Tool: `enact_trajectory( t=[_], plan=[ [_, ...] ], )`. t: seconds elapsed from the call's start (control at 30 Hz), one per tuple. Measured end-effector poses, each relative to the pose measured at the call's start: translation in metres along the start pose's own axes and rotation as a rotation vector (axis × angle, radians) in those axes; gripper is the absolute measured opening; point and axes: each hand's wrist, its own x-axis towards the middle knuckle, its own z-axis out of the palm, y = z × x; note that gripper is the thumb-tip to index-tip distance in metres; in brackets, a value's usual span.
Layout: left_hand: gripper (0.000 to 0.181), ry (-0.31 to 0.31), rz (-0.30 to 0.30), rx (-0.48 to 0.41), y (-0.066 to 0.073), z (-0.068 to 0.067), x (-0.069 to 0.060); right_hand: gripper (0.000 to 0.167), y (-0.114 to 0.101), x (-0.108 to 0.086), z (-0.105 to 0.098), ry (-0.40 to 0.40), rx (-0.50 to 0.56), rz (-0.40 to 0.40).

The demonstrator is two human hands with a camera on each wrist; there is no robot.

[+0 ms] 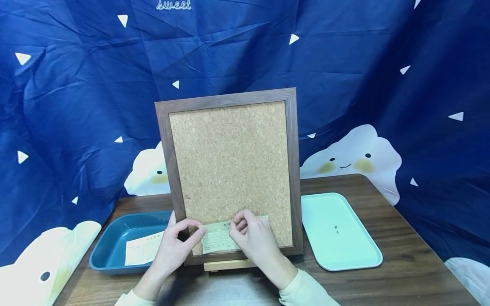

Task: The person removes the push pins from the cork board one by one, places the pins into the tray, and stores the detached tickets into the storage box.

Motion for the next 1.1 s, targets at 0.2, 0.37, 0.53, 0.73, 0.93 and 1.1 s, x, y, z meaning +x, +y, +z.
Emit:
enact_trajectory(
  t=[0.2, 0.37, 0.53, 0.73, 0.93, 1.1],
  plan=[
    [0.007, 0.012, -0.009, 0.030, -0.001, -0.001, 0.000, 0.021, -0.001, -0.002, -0.001, 0.008, 0.027, 0.011],
    [0.007, 0.012, -0.038, 0.016, 0.000, -0.001, -0.002, 0.022, -0.003, -0.003, -0.002, 0.001, 0.039, 0.040],
    [0.004, 0.000, -0.066, 0.004, 0.001, -0.001, -0.003, 0.022, -0.004, -0.003, -0.003, -0.019, 0.039, 0.079],
    [0.004, 0.000, -0.066, 0.015, 0.000, -0.001, -0.003, 0.021, -0.004, -0.004, -0.007, -0.029, 0.056, 0.099],
    [0.006, -0.004, -0.068, 0.007, 0.001, -0.001, -0.003, 0.021, -0.003, -0.005, -0.010, -0.033, 0.055, 0.089],
    [0.010, 0.010, -0.017, -0.001, 0.000, -0.003, -0.001, 0.021, -0.002, -0.006, -0.012, -0.031, 0.049, 0.062]
  ],
)
